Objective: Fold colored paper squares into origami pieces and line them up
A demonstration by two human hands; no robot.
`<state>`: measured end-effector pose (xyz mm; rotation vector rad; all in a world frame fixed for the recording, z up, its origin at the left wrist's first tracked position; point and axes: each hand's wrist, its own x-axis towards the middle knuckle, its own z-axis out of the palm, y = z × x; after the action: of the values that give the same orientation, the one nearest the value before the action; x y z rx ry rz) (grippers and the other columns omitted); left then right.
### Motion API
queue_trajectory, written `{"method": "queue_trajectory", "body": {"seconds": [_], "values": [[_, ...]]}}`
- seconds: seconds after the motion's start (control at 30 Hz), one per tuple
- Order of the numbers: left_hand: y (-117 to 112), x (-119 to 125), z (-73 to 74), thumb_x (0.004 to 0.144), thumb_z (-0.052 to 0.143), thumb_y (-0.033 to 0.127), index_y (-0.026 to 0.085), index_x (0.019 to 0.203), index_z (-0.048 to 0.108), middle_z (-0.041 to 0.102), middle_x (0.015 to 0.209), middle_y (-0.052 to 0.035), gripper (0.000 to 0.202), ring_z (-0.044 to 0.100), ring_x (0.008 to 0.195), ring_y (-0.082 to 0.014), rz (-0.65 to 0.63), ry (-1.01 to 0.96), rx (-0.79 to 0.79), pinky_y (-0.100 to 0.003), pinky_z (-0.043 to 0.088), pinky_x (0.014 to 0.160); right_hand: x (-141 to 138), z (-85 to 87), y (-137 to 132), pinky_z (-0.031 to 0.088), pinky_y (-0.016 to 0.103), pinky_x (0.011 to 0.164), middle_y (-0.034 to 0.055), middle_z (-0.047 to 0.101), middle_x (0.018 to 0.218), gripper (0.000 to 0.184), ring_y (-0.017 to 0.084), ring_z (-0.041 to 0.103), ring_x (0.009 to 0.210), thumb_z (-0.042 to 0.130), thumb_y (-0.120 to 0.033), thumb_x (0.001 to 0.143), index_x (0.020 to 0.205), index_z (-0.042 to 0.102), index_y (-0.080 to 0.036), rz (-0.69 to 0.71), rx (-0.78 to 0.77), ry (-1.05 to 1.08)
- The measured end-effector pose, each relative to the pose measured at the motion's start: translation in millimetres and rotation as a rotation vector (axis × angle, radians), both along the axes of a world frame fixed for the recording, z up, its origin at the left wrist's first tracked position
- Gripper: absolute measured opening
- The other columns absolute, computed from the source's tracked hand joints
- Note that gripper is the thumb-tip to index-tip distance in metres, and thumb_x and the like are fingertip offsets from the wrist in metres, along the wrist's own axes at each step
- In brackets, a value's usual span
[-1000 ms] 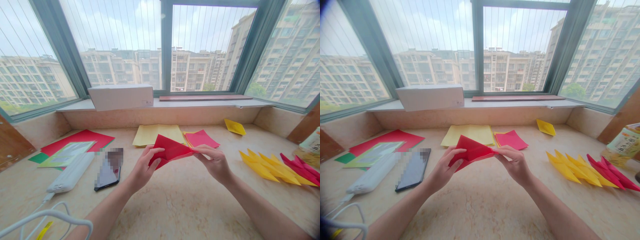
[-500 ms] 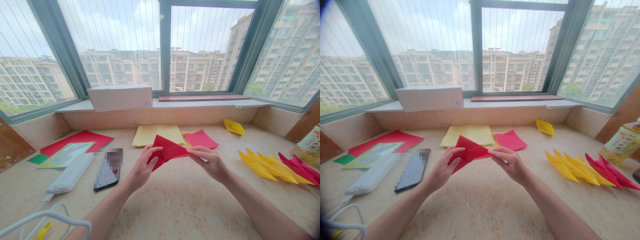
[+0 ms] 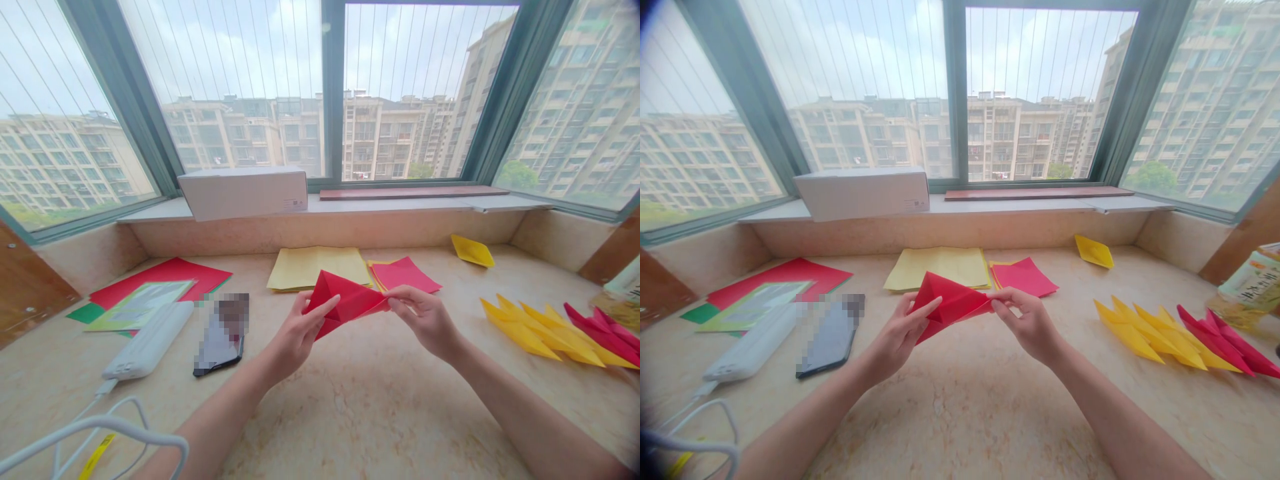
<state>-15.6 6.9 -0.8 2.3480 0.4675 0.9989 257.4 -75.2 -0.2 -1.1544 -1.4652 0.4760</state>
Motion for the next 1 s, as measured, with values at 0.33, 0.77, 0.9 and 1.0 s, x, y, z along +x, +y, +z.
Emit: {"method": "queue_trajectory", "body": {"seconds": [0.33, 0.77, 0.9, 1.0], "values": [[0.5, -6.0, 3.0, 0.094, 0.041, 0.001, 0.038, 0.145, 0.044, 0.038, 0.134, -0.0084, 0.063, 0.051, 0.125, -0.025, 0.067, 0.094, 0.293, -0.046, 0.054, 0.102, -2.7, 0.5, 0.7, 0.048, 0.026, 0.066, 0.0012, 0.07, 0.075, 0.02, 0.014, 0.059, 0.069, 0.079, -0.037, 0.079, 0.093, 0.075, -0.023, 0.132, -0.19, 0.412], [-3.1, -9.0, 6.1, 0.088, 0.041, -0.005, 0.039, 0.14, 0.05, 0.03, 0.143, -0.0061, 0.069, 0.059, 0.116, -0.0235, 0.077, 0.186, 0.325, -0.044, 0.059, 0.095, -1.4, 2.2, 0.0, 0.046, 0.027, 0.067, 0.003, 0.069, 0.073, 0.022, 0.014, 0.056, 0.068, 0.08, -0.04, 0.078, 0.09, 0.079, -0.021, 0.198, -0.245, 0.528], [-0.4, -7.4, 3.7, 0.087, 0.042, -0.005, 0.038, 0.139, 0.052, 0.034, 0.14, -0.0072, 0.068, 0.057, 0.117, -0.0252, 0.132, 0.186, 0.32, -0.048, 0.057, 0.097, -3.3, 0.0, 0.9, 0.046, 0.03, 0.07, 0.0041, 0.072, 0.079, 0.021, 0.015, 0.058, 0.073, 0.08, -0.039, 0.079, 0.093, 0.08, -0.023, 0.207, -0.229, 0.491], [0.9, -6.9, 2.7, 0.088, 0.041, -0.005, 0.036, 0.139, 0.052, 0.036, 0.137, -0.0079, 0.067, 0.057, 0.117, -0.0252, 0.133, 0.184, 0.308, -0.048, 0.056, 0.097, -3.9, -1.7, 1.2, 0.046, 0.031, 0.072, 0.0041, 0.073, 0.082, 0.023, 0.016, 0.058, 0.076, 0.077, -0.039, 0.082, 0.1, 0.08, -0.026, 0.195, -0.222, 0.459]]}}
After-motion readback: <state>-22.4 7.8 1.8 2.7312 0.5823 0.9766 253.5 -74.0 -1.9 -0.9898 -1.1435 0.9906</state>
